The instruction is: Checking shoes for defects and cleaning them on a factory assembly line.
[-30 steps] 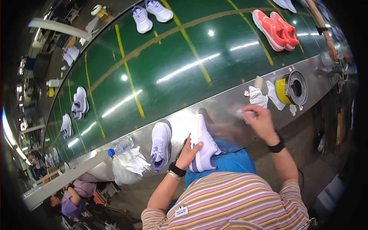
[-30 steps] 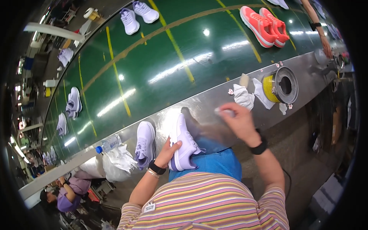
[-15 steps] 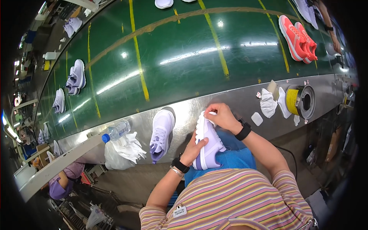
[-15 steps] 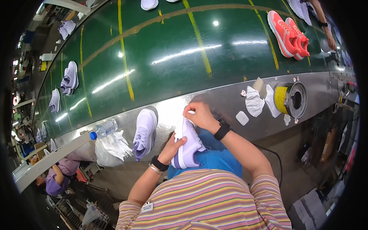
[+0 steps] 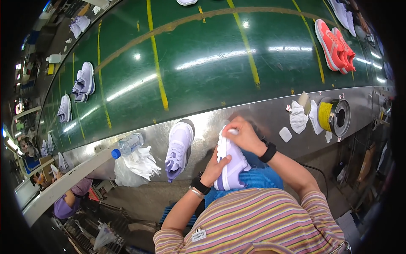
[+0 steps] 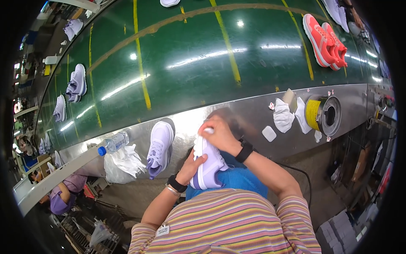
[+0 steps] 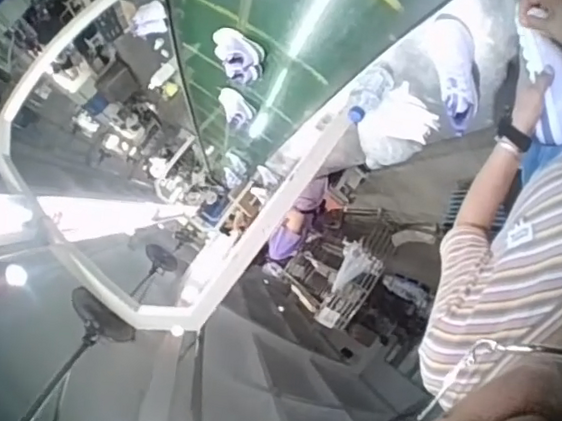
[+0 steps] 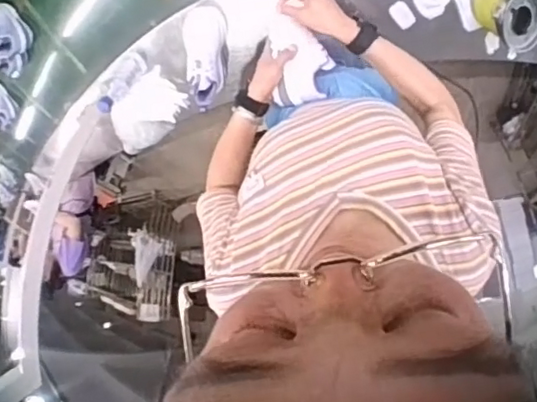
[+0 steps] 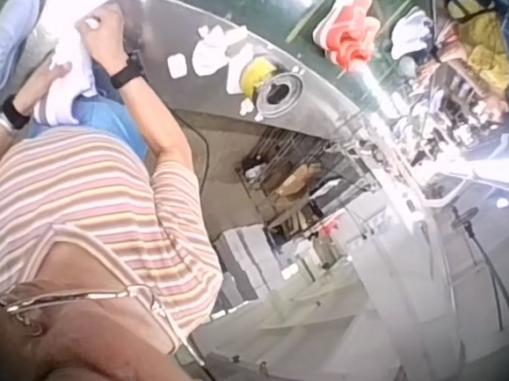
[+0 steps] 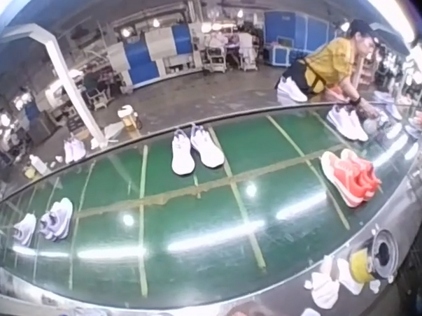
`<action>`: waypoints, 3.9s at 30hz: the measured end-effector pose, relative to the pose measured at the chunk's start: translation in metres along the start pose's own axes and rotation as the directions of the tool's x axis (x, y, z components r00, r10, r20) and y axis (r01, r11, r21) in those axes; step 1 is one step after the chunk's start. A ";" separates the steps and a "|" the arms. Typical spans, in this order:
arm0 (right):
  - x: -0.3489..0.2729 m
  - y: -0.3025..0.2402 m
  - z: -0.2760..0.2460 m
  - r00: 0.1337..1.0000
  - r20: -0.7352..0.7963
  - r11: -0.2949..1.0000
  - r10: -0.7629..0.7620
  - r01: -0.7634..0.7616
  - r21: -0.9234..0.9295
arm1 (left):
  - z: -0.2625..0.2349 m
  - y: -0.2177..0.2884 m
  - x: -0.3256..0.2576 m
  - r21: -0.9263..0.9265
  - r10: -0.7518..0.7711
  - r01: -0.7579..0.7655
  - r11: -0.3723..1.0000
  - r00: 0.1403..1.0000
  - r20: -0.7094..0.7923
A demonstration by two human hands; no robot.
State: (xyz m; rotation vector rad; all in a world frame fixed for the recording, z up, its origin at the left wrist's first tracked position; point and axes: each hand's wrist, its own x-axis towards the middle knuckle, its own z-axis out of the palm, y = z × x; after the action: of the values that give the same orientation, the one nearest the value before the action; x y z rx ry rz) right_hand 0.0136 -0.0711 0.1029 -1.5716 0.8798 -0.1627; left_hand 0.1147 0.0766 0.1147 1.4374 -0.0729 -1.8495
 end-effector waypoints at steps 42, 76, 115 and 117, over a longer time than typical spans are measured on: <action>-0.091 -0.063 -0.026 0.871 0.491 0.914 -0.024 -0.180 0.363 | -0.059 0.058 -0.088 0.514 -0.392 0.072 0.855 0.739 0.549; -0.086 -0.068 -0.019 0.893 0.435 0.967 0.113 -0.199 0.157 | -0.052 0.069 -0.073 0.657 -0.432 -0.036 0.753 0.727 0.534; -0.076 -0.069 -0.019 0.828 0.533 0.967 0.174 -0.246 0.066 | -0.047 0.069 -0.074 0.677 -0.426 -0.059 0.733 0.736 0.526; -0.077 -0.068 -0.021 0.825 0.540 0.964 0.167 -0.253 0.087 | -0.047 0.068 -0.074 0.675 -0.428 -0.052 0.736 0.736 0.524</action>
State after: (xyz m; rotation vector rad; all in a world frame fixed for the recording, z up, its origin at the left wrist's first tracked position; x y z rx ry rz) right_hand -0.0226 -0.0451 0.1983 -1.2641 0.5758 0.3462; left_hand 0.1953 0.0922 0.1900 1.1401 -1.0641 -2.6084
